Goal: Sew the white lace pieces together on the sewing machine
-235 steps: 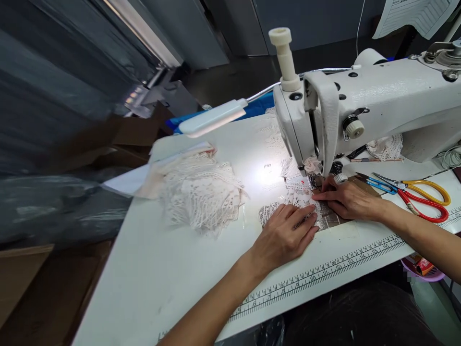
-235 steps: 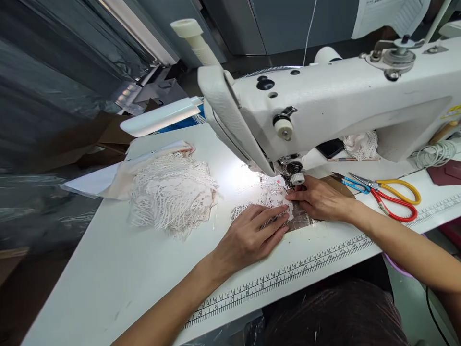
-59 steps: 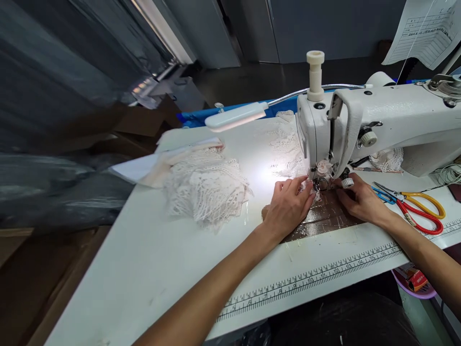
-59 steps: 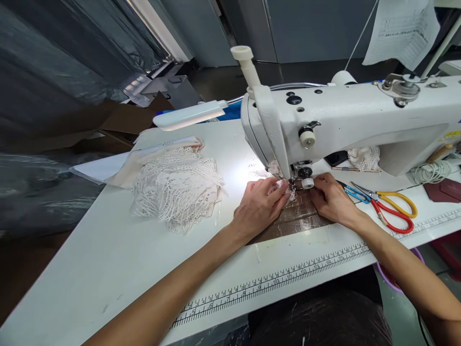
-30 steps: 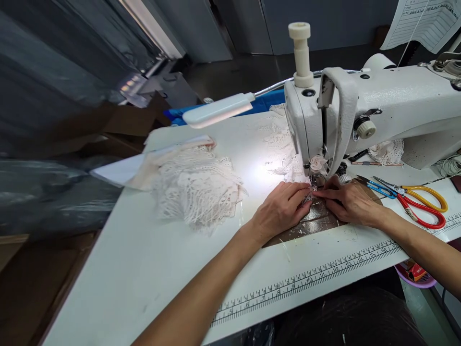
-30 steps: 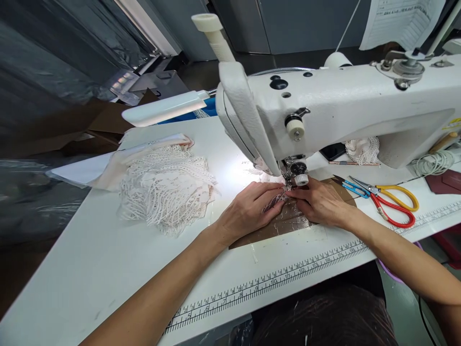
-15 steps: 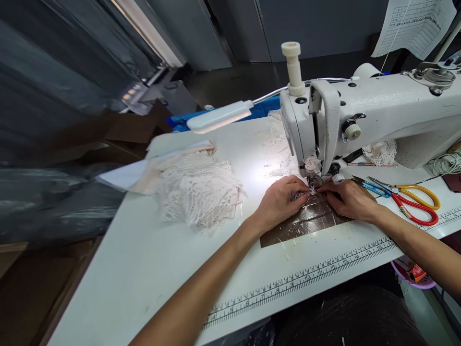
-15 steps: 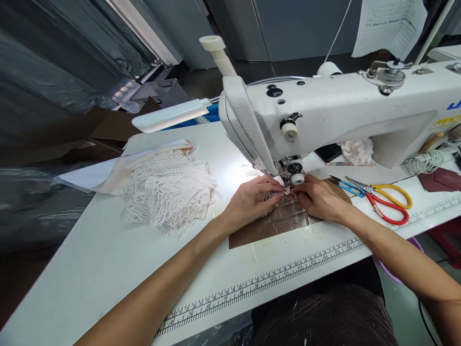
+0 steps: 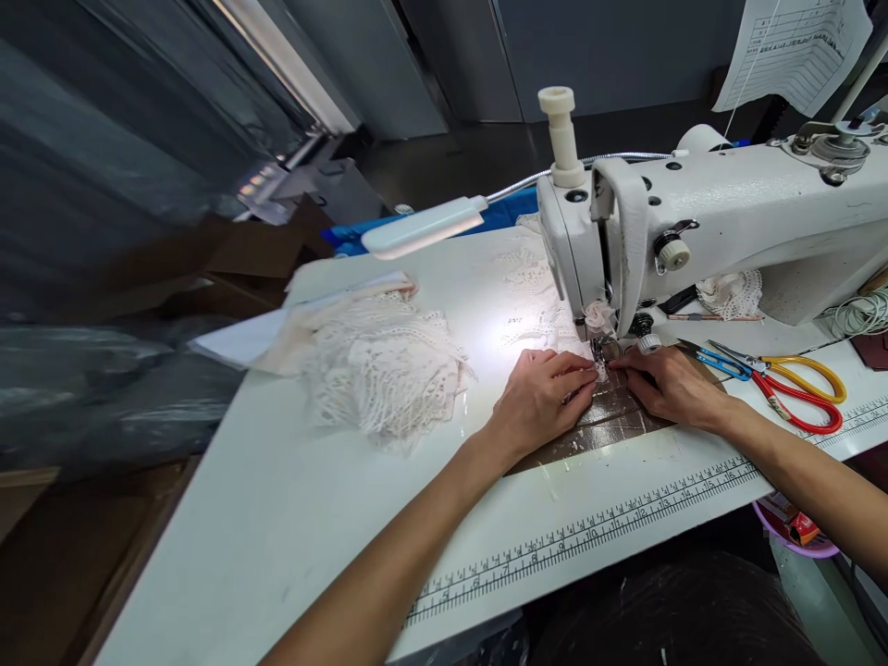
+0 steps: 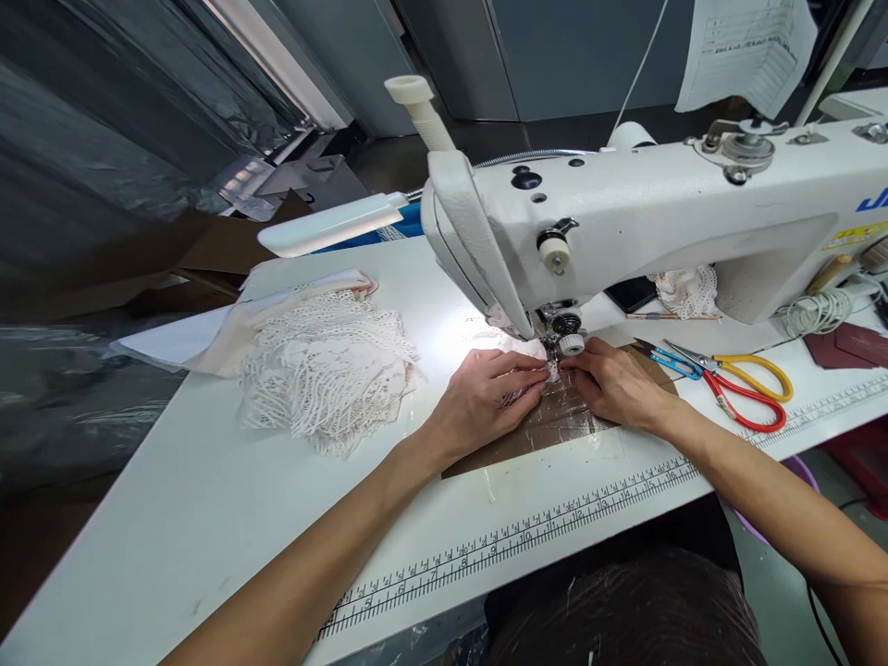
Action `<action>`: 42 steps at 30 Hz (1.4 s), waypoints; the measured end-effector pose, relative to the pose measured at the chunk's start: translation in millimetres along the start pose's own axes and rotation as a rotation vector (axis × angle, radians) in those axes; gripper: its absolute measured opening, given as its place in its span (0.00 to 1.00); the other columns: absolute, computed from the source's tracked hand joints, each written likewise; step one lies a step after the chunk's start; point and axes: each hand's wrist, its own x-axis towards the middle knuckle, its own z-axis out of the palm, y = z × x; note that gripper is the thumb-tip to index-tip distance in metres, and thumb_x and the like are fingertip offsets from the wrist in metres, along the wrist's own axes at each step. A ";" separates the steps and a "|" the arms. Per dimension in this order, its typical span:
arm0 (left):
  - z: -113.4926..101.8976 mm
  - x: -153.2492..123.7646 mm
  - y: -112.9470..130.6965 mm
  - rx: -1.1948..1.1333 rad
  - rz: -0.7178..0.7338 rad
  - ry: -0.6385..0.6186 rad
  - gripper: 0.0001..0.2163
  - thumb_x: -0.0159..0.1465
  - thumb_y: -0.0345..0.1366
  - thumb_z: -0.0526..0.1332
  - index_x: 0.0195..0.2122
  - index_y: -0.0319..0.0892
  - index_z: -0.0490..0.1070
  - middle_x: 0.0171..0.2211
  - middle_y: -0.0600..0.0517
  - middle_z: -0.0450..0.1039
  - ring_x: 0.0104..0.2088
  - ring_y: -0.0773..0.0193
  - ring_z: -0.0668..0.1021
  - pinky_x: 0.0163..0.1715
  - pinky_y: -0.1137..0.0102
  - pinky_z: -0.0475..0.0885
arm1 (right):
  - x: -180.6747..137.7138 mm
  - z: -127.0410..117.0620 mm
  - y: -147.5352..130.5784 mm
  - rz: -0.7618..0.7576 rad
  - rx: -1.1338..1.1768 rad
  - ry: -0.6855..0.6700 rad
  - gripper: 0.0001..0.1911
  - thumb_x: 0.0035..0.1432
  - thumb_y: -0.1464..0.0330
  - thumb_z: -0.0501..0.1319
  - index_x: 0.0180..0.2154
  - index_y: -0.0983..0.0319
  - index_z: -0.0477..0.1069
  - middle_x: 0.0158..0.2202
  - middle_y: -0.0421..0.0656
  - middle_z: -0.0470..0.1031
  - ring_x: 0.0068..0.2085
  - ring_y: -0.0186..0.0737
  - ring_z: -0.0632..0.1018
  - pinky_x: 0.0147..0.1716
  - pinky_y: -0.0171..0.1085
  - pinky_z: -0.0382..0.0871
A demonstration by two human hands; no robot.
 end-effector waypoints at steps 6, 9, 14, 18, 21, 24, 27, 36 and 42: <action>3.9 -2.3 -0.7 0.057 0.049 0.032 0.09 0.69 0.34 0.56 0.39 0.41 0.77 0.39 0.49 0.80 0.33 0.62 0.77 0.34 0.62 0.69 | -2.4 6.6 -1.3 -0.111 -0.019 -0.005 0.19 0.64 0.71 0.54 0.53 0.56 0.75 0.44 0.47 0.72 0.40 0.39 0.75 0.42 0.39 0.72; 5.0 -3.1 -1.5 0.061 0.065 0.064 0.09 0.69 0.34 0.57 0.39 0.40 0.76 0.39 0.49 0.80 0.34 0.62 0.77 0.34 0.63 0.68 | -3.2 6.8 -2.6 -0.110 -0.038 -0.018 0.19 0.64 0.71 0.54 0.52 0.56 0.76 0.44 0.48 0.72 0.41 0.40 0.75 0.43 0.42 0.72; 4.3 -3.8 -0.5 0.113 0.125 0.086 0.09 0.68 0.33 0.57 0.36 0.40 0.77 0.39 0.49 0.80 0.31 0.63 0.75 0.33 0.63 0.67 | -4.0 7.2 -3.1 -0.079 -0.075 -0.028 0.18 0.65 0.69 0.54 0.52 0.56 0.76 0.44 0.49 0.72 0.41 0.41 0.75 0.44 0.43 0.73; 1.9 -4.5 0.1 0.156 0.129 0.005 0.11 0.68 0.33 0.55 0.39 0.42 0.77 0.42 0.48 0.80 0.34 0.61 0.76 0.35 0.61 0.67 | -5.0 9.6 -0.9 -0.100 -0.076 -0.007 0.18 0.65 0.69 0.54 0.52 0.56 0.76 0.44 0.49 0.72 0.42 0.42 0.76 0.45 0.44 0.73; -1.0 -4.0 -0.5 0.136 0.121 -0.027 0.12 0.69 0.34 0.53 0.39 0.42 0.78 0.42 0.48 0.80 0.35 0.60 0.76 0.35 0.61 0.68 | -5.5 11.0 -0.2 -0.112 -0.070 0.000 0.18 0.65 0.69 0.54 0.53 0.57 0.75 0.43 0.49 0.72 0.43 0.42 0.76 0.45 0.44 0.74; -4.1 -2.9 -2.0 0.104 0.113 -0.072 0.13 0.69 0.36 0.53 0.40 0.43 0.77 0.43 0.49 0.80 0.34 0.60 0.76 0.38 0.60 0.67 | -5.2 11.7 -0.7 -0.113 -0.076 0.001 0.19 0.64 0.70 0.54 0.53 0.56 0.75 0.43 0.49 0.72 0.42 0.42 0.76 0.45 0.44 0.74; -6.5 -2.0 -3.5 0.087 0.100 -0.107 0.13 0.69 0.38 0.53 0.40 0.43 0.77 0.43 0.49 0.80 0.34 0.60 0.76 0.39 0.58 0.66 | -4.6 11.7 -1.6 -0.133 -0.089 -0.007 0.19 0.64 0.71 0.54 0.54 0.57 0.74 0.44 0.49 0.72 0.44 0.43 0.75 0.45 0.44 0.74; -11.5 -1.5 -4.5 0.126 0.113 -0.148 0.13 0.69 0.39 0.54 0.44 0.41 0.76 0.47 0.48 0.78 0.37 0.57 0.76 0.46 0.55 0.65 | -3.6 9.9 -5.3 -0.128 -0.202 -0.052 0.20 0.67 0.69 0.51 0.56 0.60 0.72 0.41 0.51 0.73 0.40 0.43 0.75 0.40 0.43 0.75; -10.4 -3.2 -7.2 0.146 0.087 -0.170 0.14 0.69 0.41 0.54 0.47 0.41 0.75 0.52 0.46 0.75 0.42 0.53 0.75 0.49 0.50 0.65 | 1.5 7.0 -16.4 -0.096 -0.315 -0.083 0.22 0.66 0.71 0.49 0.57 0.59 0.70 0.42 0.51 0.73 0.36 0.41 0.74 0.35 0.40 0.73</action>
